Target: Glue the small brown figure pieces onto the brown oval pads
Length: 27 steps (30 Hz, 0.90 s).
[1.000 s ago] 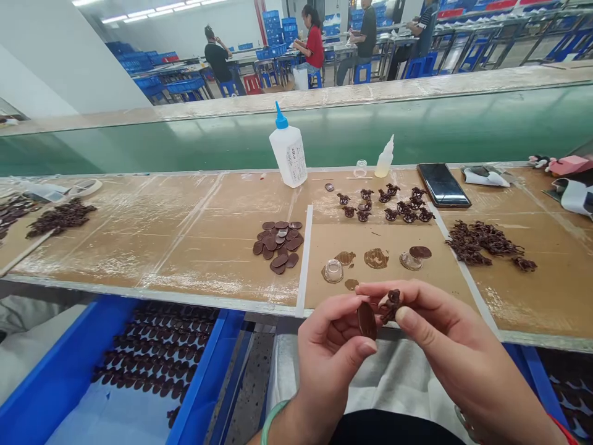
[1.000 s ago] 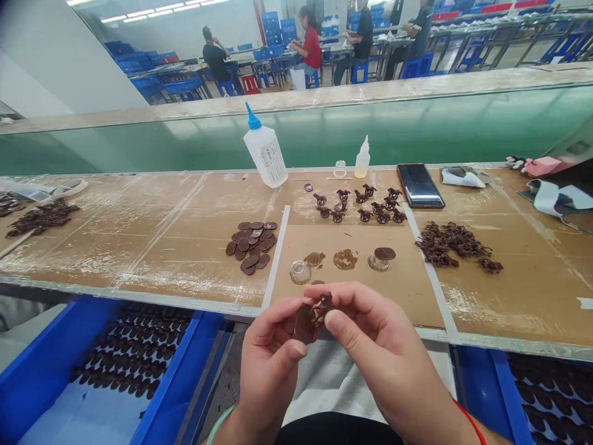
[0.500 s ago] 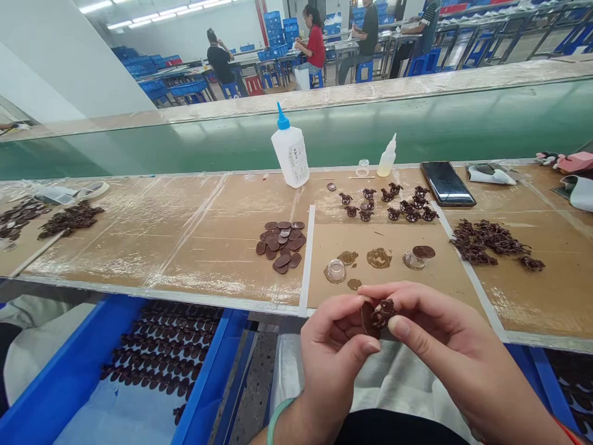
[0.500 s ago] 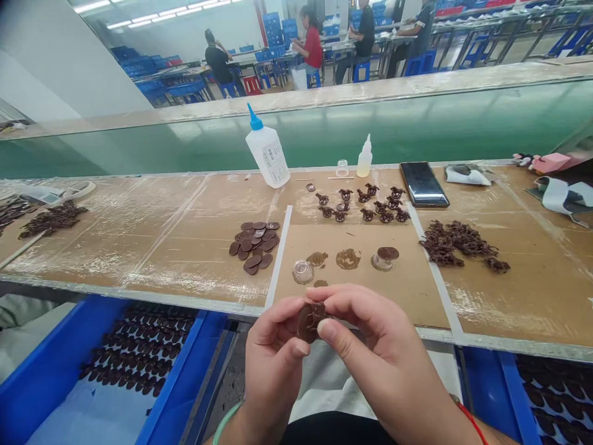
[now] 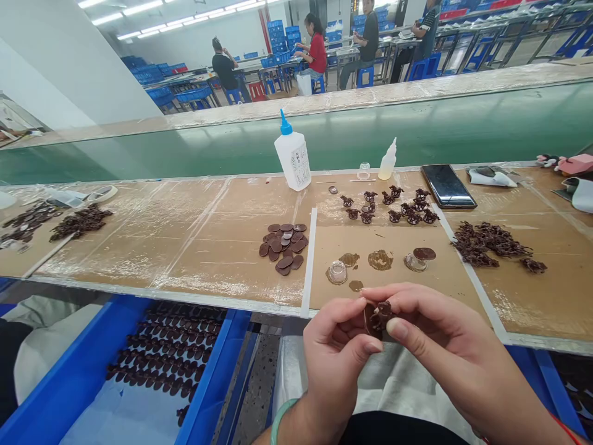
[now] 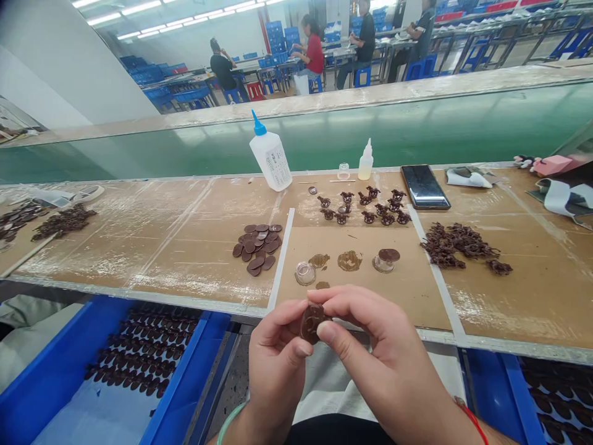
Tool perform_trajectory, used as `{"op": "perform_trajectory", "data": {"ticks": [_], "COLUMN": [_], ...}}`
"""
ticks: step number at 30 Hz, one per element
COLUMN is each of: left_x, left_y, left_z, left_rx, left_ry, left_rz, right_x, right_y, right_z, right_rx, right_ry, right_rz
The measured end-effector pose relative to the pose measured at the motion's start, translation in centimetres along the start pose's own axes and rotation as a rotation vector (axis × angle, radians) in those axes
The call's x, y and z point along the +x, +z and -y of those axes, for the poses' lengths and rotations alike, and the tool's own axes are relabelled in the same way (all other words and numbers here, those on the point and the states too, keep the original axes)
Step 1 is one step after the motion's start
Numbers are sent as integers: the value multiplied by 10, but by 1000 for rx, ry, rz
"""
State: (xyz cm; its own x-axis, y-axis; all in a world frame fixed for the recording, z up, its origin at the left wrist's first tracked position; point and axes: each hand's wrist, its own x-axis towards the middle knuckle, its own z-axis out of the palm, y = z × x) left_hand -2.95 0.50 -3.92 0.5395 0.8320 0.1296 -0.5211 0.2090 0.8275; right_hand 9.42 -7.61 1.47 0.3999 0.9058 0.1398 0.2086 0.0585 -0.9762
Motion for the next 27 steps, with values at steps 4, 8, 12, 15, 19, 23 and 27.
{"op": "perform_trajectory", "data": {"ticks": [4,8,12,15,19,23,27], "left_x": [0,2,3,4,5,4,3], "left_y": [0,0,0,1,2,2,2], "left_z": [0,1,1,-2,-3,-2,-2], "left_rx": [3,11,20,24,35,44,76], "left_ry": [8,14,53,80,110,122,148], "left_rz": [-2,-7,-12,-17,-16,-8,-4], "right_x": [0,0,2,4,6,5,3], "right_y": [-1,-3,-5,-4,-4,-4,-5], "right_z": [1,1,4,7,9,7,5], "right_rx": [10,-19,-48,-69,-90,-88,-81], "right_ry": [-10,-21,-59,-96,-126,-142,-142], "right_rz": [3,35,36,41,49,46,39]}}
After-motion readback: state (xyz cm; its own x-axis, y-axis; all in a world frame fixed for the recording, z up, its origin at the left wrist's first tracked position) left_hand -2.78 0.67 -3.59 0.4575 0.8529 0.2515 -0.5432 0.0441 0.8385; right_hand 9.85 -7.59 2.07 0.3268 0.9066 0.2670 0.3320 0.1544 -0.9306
